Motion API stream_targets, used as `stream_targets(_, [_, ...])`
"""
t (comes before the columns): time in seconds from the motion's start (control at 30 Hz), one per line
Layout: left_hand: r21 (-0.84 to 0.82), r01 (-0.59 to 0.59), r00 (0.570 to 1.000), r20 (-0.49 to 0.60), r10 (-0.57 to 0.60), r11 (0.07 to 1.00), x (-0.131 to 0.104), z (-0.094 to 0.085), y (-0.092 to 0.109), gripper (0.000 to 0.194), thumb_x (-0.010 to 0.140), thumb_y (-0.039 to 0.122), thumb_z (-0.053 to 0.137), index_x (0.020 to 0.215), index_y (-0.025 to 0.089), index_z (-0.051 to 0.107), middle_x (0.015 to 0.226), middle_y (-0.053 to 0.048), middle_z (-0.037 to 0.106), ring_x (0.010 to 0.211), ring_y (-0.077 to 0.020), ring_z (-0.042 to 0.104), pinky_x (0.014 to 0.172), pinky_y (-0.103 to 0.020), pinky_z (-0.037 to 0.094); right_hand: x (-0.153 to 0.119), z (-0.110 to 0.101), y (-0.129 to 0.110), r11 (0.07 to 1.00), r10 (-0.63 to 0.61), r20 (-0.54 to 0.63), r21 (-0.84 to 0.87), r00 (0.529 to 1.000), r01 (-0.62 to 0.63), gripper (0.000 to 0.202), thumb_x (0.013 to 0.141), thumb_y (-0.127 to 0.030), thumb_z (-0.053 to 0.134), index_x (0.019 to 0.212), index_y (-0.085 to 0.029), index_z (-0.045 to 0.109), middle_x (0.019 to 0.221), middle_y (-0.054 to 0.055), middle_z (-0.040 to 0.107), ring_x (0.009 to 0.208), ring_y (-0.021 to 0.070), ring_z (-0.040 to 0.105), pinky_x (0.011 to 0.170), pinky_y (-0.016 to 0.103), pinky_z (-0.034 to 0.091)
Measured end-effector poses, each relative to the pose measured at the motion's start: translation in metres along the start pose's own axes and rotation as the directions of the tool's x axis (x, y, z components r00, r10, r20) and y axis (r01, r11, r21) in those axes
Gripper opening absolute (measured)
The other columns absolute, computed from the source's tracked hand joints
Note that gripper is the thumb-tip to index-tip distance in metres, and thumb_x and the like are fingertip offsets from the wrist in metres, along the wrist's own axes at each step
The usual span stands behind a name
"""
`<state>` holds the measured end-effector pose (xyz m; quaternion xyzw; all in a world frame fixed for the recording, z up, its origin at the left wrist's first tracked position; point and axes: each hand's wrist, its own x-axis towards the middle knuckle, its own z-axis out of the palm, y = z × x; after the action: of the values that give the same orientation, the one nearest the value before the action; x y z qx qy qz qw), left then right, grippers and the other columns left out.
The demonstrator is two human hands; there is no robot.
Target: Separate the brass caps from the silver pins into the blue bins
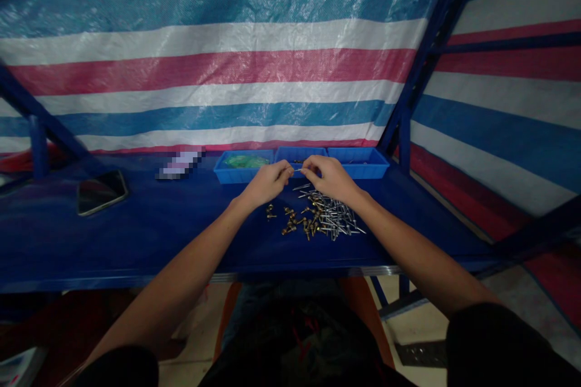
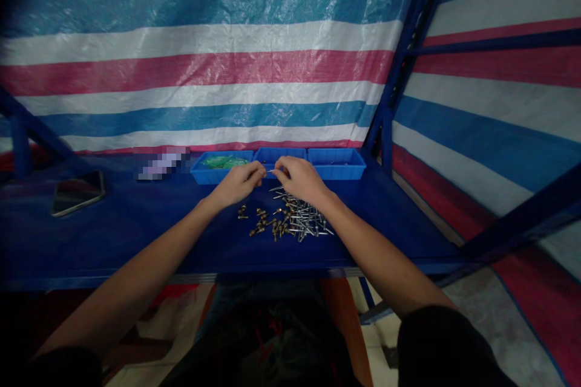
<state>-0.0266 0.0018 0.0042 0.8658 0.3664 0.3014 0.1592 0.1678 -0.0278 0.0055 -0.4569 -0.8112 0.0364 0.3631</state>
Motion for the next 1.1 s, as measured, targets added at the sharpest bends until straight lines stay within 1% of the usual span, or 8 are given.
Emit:
stream_targets(0.17, [0.016,0.034,0.998,0.057,-0.035,0.999,0.000,0.000,0.003,0.035,0.096,0.032,0.039,0.075,0.016,0.063,0.064,-0.001,0.063,0.059,-0.0122,0.057,0.062,-0.025,0.040,0.001,-0.005,-0.001,1.000,0.010,-0.014,-0.023,1.000,-0.010,0.022,0.091,-0.031,0.049,0.076,-0.019,0.059,0.075,0.003,0.062,0.070,0.0148,0.054,0.067,0.029,0.038])
stream_targets(0.3, [0.078,0.040,0.995,0.085,-0.047,0.996,-0.001,0.006,-0.003,0.026,0.093,0.032,0.046,0.088,0.016,0.065,0.068,-0.001,0.065,0.061,-0.0129,0.056,0.060,-0.025,0.039,0.004,-0.019,0.007,0.997,0.077,-0.173,-0.013,0.982,-0.080,0.020,0.088,-0.031,0.050,0.076,-0.019,0.059,0.075,0.003,0.064,0.070,0.0159,0.057,0.067,0.030,0.040])
stream_targets(0.57, [0.256,-0.050,0.962,0.272,-0.022,0.965,-0.003,0.015,-0.015,0.016,0.085,0.021,0.057,0.097,0.019,0.067,0.088,-0.005,0.065,0.080,-0.0183,0.061,0.073,-0.029,0.045,0.002,-0.055,0.058,0.925,0.298,-0.520,-0.049,0.800,-0.376,0.009,0.082,-0.027,0.054,0.083,-0.020,0.059,0.068,0.003,0.060,0.068,0.0200,0.057,0.069,0.034,0.044])
stream_targets(0.73, [0.364,-0.020,0.962,0.261,-0.081,0.931,-0.005,0.015,-0.009,0.013,0.085,0.024,0.055,0.086,0.018,0.066,0.091,-0.008,0.064,0.083,-0.0216,0.061,0.072,-0.031,0.046,0.000,-0.050,0.073,0.895,0.256,-0.608,-0.145,0.752,-0.422,0.016,0.078,-0.023,0.057,0.093,-0.018,0.059,0.089,0.009,0.060,0.088,0.0252,0.056,0.082,0.040,0.044])
stream_targets(0.8, [0.410,0.001,0.962,0.248,-0.113,0.912,-0.006,0.015,-0.007,0.014,0.086,0.022,0.052,0.085,0.017,0.065,0.094,-0.009,0.065,0.086,-0.0228,0.061,0.073,-0.032,0.046,0.001,-0.041,0.065,0.918,0.219,-0.581,-0.150,0.784,-0.367,0.016,0.080,-0.025,0.057,0.094,-0.019,0.059,0.092,0.009,0.060,0.090,0.0252,0.056,0.084,0.041,0.044])
stream_targets(0.87, [0.460,0.026,0.957,0.244,-0.155,0.888,-0.007,0.014,-0.006,0.015,0.085,0.019,0.050,0.088,0.016,0.065,0.098,-0.011,0.065,0.090,-0.0238,0.062,0.074,-0.032,0.047,0.003,-0.028,0.050,0.951,0.182,-0.491,-0.133,0.852,-0.279,0.014,0.083,-0.026,0.055,0.094,-0.019,0.059,0.090,0.008,0.060,0.087,0.0239,0.056,0.084,0.040,0.044])
stream_targets(1.0, [0.464,0.105,0.931,0.265,-0.251,0.879,-0.006,0.007,-0.012,0.017,0.084,0.018,0.049,0.092,0.016,0.064,0.098,-0.012,0.067,0.089,-0.0253,0.064,0.074,-0.033,0.046,0.001,0.002,0.018,0.994,0.055,-0.186,-0.085,0.981,-0.072,0.013,0.086,-0.027,0.054,0.094,-0.018,0.061,0.085,0.006,0.061,0.086,0.0219,0.056,0.084,0.037,0.043])
stream_targets(1.1, [0.348,0.149,0.935,0.256,-0.247,0.925,-0.003,0.001,-0.020,0.018,0.086,0.020,0.046,0.089,0.016,0.063,0.092,-0.010,0.068,0.084,-0.0231,0.063,0.074,-0.032,0.046,-0.002,0.019,0.009,0.996,-0.028,0.036,-0.078,0.999,0.031,0.017,0.086,-0.025,0.058,0.101,-0.018,0.062,0.093,0.006,0.061,0.093,0.0209,0.056,0.086,0.035,0.043])
